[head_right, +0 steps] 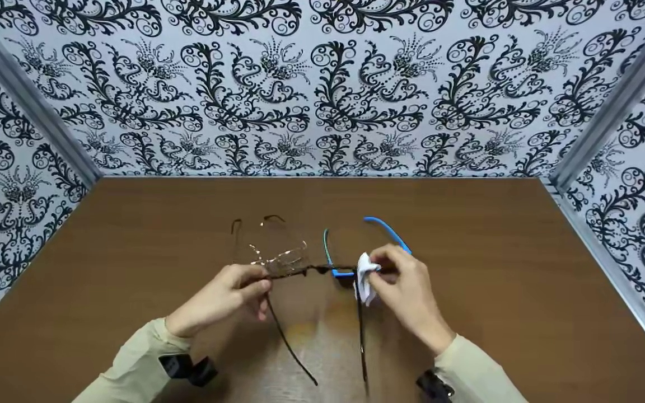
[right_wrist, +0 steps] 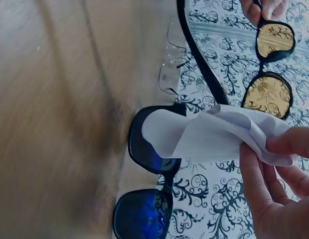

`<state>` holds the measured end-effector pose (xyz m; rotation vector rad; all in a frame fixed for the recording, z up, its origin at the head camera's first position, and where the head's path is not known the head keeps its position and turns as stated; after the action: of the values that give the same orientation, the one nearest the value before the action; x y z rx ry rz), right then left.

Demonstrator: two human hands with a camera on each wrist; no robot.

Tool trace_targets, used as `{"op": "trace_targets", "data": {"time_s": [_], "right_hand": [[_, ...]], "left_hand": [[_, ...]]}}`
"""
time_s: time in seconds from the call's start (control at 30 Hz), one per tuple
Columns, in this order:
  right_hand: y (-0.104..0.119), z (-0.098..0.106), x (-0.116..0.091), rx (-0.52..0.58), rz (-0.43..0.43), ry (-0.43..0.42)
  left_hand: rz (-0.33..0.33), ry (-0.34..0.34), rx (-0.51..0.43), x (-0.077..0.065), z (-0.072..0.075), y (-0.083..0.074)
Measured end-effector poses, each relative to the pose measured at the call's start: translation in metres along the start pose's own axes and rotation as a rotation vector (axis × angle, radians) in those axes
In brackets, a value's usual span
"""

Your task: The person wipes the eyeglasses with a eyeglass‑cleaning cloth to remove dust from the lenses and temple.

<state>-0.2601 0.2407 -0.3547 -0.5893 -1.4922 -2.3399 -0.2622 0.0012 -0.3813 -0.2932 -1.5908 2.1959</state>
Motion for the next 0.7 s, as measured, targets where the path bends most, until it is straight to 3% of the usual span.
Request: {"op": "trace_targets", "data": {"time_s": [0.3, 0.53, 0.7], "right_hand": [[0.022, 0.027, 0.005, 0.046, 0.043, -0.077], [0.037, 0.018, 0.002, 0.281, 0.124, 0.006], [0.032, 0.002, -0.003, 0.251, 0.158, 0.075]], "left_hand": [[0.001, -0.021, -0.009, 0.000, 0.003, 0.007], [0.027, -0.019, -0.054, -0.001, 0.004, 0.008], [0.066, 0.012, -0.118, 0.000, -0.001, 0.008]]}}
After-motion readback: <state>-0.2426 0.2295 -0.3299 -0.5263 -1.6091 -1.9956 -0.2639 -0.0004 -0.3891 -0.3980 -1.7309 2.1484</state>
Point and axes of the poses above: each hand's wrist, its own x-axis towards the middle knuckle, its own z-axis out of the back of the hand, y = z × x, the point moved 9 cm from there along x, towards the middle knuckle, and after that the axes turned 3 degrees about -y, right-handed, at the moved point
